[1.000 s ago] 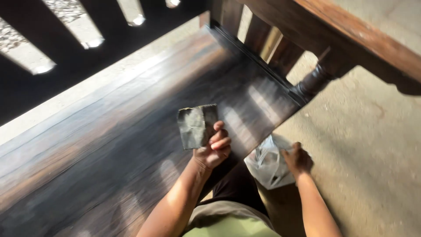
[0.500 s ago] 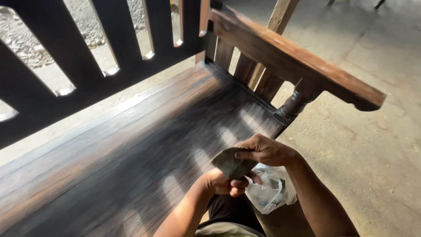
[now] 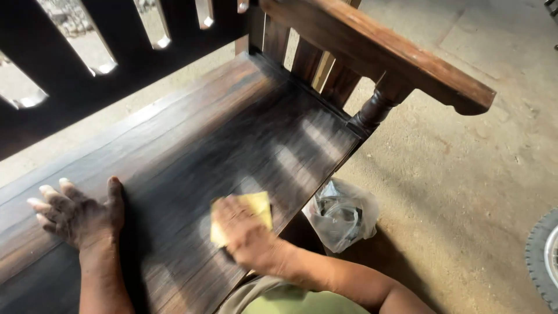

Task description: The person sits on the floor and sands the seat of a wooden bench using a sanding block. They repeatedly rub the block along the grain of the wood, occasionally switching to a different sanding sheet from a plastic bag to continue smoothing the surface.

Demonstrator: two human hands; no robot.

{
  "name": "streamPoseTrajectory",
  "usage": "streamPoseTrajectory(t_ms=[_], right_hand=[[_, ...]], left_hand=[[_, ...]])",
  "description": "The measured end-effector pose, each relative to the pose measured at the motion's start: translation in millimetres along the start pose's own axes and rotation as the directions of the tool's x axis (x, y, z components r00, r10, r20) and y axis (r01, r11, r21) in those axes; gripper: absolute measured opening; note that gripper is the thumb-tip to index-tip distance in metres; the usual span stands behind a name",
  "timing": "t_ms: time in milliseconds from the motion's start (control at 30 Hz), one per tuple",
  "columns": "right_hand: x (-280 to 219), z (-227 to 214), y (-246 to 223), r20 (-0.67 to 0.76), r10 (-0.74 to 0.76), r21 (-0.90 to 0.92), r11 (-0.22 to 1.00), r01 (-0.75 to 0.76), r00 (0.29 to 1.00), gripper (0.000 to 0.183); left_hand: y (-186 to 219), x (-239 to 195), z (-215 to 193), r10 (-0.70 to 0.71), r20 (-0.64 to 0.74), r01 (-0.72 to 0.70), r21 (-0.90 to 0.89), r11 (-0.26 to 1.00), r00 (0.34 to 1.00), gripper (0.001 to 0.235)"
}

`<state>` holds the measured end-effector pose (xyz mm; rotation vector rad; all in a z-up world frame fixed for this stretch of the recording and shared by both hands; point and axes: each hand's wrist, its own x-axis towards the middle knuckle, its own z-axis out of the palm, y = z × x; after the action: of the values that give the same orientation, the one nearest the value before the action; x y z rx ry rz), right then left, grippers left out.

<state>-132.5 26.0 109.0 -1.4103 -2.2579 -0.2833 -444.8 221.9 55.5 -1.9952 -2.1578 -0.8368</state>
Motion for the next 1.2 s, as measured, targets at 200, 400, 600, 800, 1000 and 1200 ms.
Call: streamPoseTrajectory(t_ms=[200,400,600,800,1000,1200], right_hand=[[24,-4,113,-0.013,0.007,0.157,0.988,-0.004,1.0,0.04],[13,52,315,-0.175,0.37,-0.354,0.841,-0.409,0.912,0.027],[50,30,80,0.066,-0.13,-0.68,0.72,0.14,0.989,0.043],[54,30,52,-0.148,-0.038,0.284,0.955,0.08,0.988,0.039],[20,69,304,-0.174,0.342,-0.253,0.89,-0.378,0.923,0.018],[39,93,194,-0.196,0.399,-0.139,0.893,-0.428,0.896,0.037]], left_hand=[[19,6,-25,-0.154,0.104,0.151,0.042,0.988,0.983,0.091],[31,6,-44,-0.18,0.119,0.173,0.069,0.983,0.976,0.089],[29,5,-39,-0.199,0.161,0.187,0.089,0.978,0.967,0.089],[30,10,-36,-0.199,0.16,0.18,0.123,0.976,0.967,0.089],[31,8,-38,-0.188,0.144,0.17,0.126,0.977,0.972,0.09],[34,11,-41,-0.192,0.156,0.176,0.116,0.978,0.969,0.089]])
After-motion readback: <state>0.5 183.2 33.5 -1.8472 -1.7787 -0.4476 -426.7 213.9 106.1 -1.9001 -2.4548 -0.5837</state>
